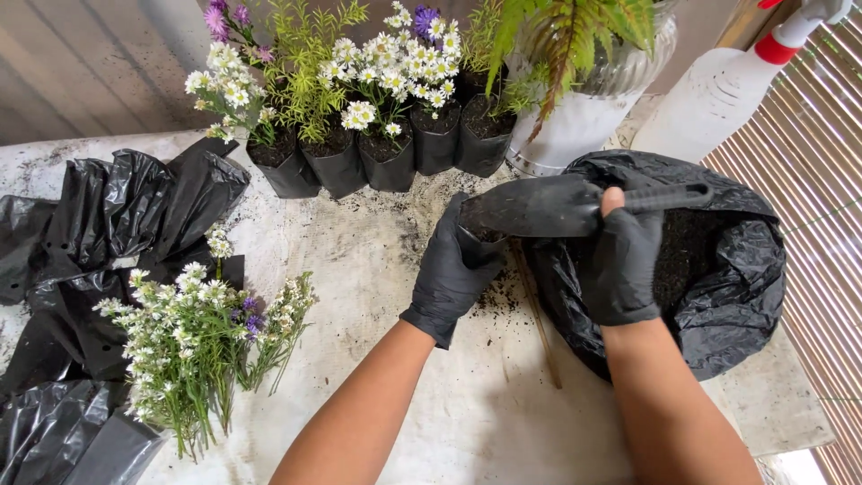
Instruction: The person fills black plastic nursery bags with soil using a small trowel and then plants white and purple flowers into the bags. They use a wooden stick to create holes in the soil before inserting the plants and then add more soil to secure them.
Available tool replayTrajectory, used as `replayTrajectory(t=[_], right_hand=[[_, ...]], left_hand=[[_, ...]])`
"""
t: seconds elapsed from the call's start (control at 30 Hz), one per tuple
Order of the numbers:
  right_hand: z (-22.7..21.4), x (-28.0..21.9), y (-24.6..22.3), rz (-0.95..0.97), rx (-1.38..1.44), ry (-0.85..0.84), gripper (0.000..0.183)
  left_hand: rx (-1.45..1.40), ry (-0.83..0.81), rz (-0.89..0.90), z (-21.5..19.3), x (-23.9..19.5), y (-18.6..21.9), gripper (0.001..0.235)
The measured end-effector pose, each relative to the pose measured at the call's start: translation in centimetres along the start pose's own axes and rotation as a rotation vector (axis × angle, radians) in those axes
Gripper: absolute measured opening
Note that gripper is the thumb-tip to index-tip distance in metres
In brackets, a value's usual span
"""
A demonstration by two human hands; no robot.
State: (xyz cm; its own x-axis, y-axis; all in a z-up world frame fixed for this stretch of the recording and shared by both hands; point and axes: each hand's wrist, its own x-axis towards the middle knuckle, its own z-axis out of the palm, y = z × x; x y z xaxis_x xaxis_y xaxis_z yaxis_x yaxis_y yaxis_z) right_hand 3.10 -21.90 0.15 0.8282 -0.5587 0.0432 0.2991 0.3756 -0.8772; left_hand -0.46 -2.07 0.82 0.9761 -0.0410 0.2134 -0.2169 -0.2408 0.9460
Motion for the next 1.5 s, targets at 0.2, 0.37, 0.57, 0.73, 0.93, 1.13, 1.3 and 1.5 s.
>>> replayTrajectory(t=[0.2, 0.37, 0.57, 0.73, 0.93, 1.13, 1.3, 1.5], right_hand=[[0.1, -0.5, -2.1, 0.125, 0.127, -0.023, 0.071], [2.6, -1.7, -3.9, 0.232, 0.040, 0.004, 0.074], [1.7, -1.5, -2.2, 0.173, 0.019, -0.035, 0.077], [-0.7, -1.5, -7.0, -0.196, 0.070, -0.131, 0.016], [-6.6, -3.1, -9.1, -0.844, -0.885, -0.338, 0.016], [-10.3, -5.1, -7.0, -0.780, -1.468, -0.715, 0.070], [-5.9, -12.7, -8.3, -0.104, -1.963, -0.615, 0.041], [-11.0, -14.6, -0.9, -0.790, -2.098, -0.399, 0.035]], left_hand=[[-0.012, 0.025, 0.007, 0.5, 0.0, -0.4, 0.103], [0.027, 0.053, 0.015, 0.0, -0.1, -2.1, 0.105], [0.004, 0.037, -0.006, 0.0, 0.2, -0.7, 0.101], [-0.105, 0.089, 0.057, 0.6, 0.0, -2.8, 0.095], [-0.162, 0.079, 0.056, 0.5, 0.1, -3.3, 0.095], [-0.023, 0.149, 0.070, 0.6, 0.1, -3.9, 0.090], [-0.125, 0.338, 0.084, 0.3, 0.0, -3.5, 0.088], [-0.056, 0.442, 0.092, 0.1, -0.2, -4.8, 0.092]])
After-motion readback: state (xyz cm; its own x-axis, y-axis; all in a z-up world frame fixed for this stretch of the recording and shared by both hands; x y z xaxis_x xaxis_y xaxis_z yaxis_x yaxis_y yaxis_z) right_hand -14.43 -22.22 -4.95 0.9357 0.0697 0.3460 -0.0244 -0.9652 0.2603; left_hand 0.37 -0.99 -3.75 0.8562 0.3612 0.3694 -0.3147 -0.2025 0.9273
